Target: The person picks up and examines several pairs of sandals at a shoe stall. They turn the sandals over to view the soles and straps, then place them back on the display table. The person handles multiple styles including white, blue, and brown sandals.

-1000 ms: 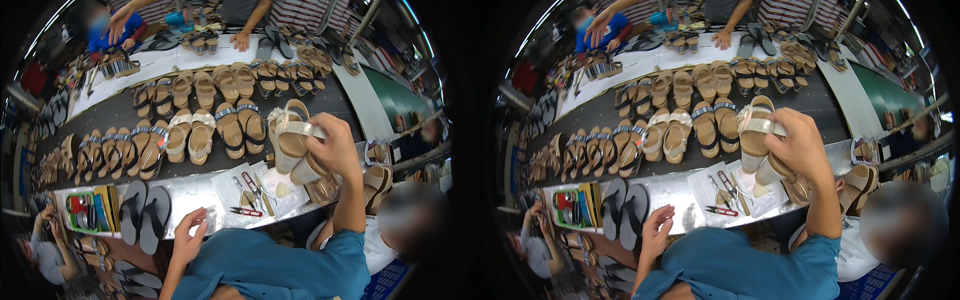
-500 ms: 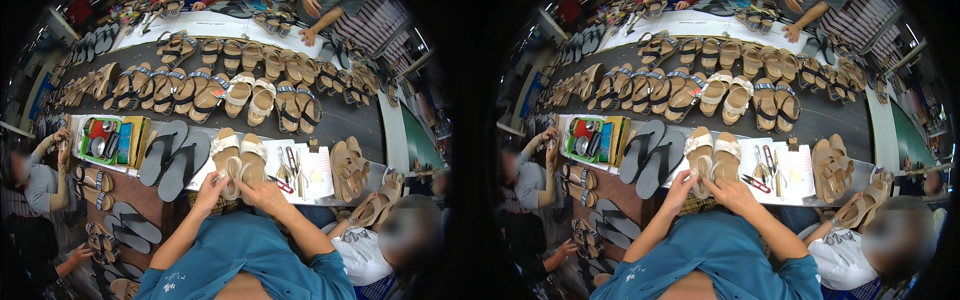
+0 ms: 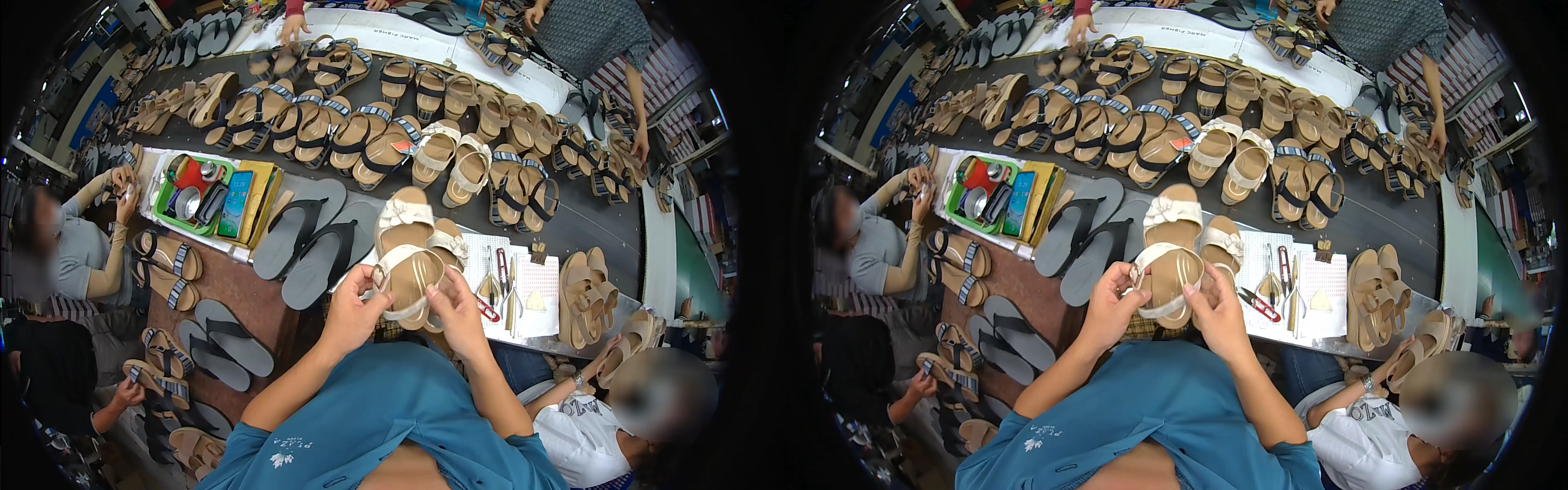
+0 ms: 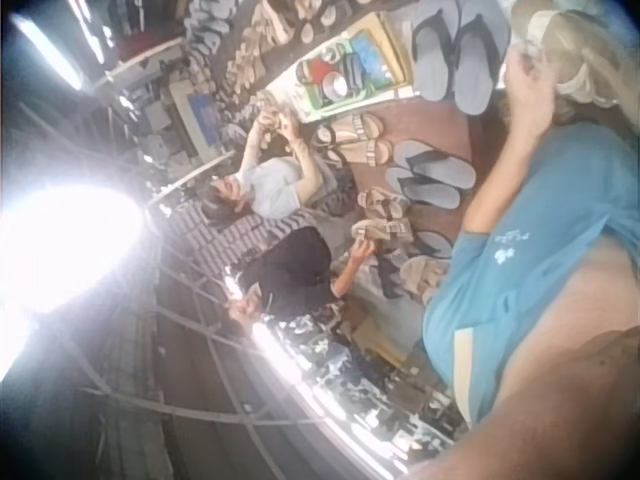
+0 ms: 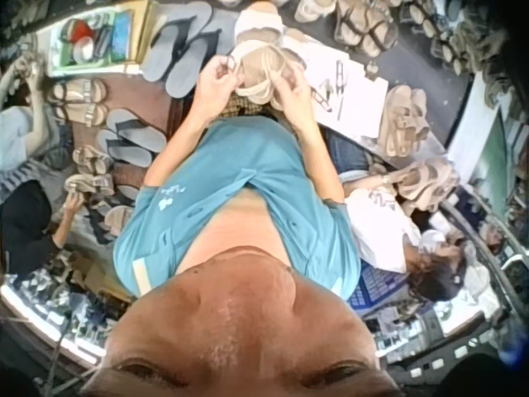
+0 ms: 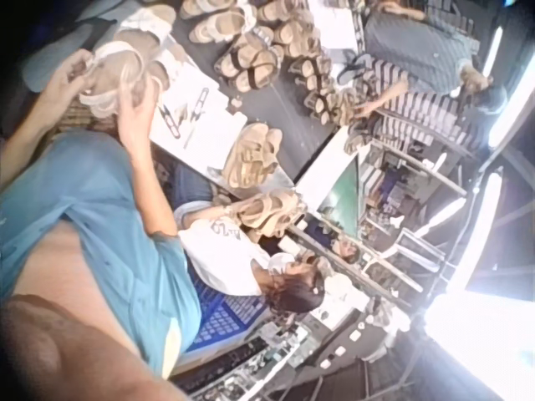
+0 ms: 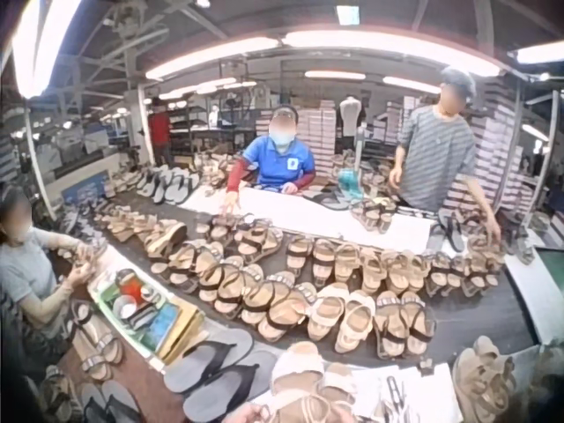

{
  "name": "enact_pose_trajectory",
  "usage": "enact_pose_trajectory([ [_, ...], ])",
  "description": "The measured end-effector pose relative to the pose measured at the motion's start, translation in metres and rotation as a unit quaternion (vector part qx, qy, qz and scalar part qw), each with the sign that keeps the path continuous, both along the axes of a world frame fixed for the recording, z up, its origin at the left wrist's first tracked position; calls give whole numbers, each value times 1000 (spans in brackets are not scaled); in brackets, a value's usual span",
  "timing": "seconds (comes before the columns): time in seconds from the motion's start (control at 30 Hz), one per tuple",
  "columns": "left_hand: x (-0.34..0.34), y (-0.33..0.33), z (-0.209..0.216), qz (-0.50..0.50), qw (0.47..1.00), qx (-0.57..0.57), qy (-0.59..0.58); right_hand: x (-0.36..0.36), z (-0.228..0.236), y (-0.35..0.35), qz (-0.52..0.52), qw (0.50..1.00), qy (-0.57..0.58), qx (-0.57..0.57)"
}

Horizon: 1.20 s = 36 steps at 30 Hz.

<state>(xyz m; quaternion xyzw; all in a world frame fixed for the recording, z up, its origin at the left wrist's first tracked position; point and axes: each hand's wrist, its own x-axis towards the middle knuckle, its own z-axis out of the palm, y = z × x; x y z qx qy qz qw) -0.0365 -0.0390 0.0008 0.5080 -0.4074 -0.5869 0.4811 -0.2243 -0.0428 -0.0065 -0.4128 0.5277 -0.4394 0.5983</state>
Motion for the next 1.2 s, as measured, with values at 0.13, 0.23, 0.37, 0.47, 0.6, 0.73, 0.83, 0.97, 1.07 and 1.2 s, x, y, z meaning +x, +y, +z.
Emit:
enact_pose_trajectory([
  [0.13, -2, 16, 23, 20, 999, -27, 37, -6, 44, -6, 37, 998, -15, 38],
  [0.23, -3, 14, 41, 40, 996, -23, 74, -1, 65, -1, 13, 998, -55, -7],
  [0.37, -4, 17, 43, 44, 992, 31, 114, -4, 84, 5, 71, 996, -9, -60],
  [0.47, -3, 20, 46, 45, 993, 41, 101, -5, 89, 6, 70, 995, 6, -75],
  [0.6, -6, 25, 44, 50, 992, 19, 115, -6, 88, 11, 63, 995, -8, -76],
  [0.73, -9, 26, 43, 52, 990, 11, 129, -11, 95, 15, 86, 994, -1, -74],
  [0.83, -9, 27, 40, 52, 989, 0, 136, -13, 95, 17, 89, 993, 1, -82],
  [0.97, -9, 27, 46, 50, 991, -20, 121, -17, 96, 19, 92, 993, -7, -79],
  [1.07, -6, 28, 46, 32, 997, -34, 66, -18, 96, 20, 85, 993, 1, -76],
  [1.2, -15, 34, 62, 62, 989, -33, 132, -19, 87, 16, 67, 992, 48, -94],
])
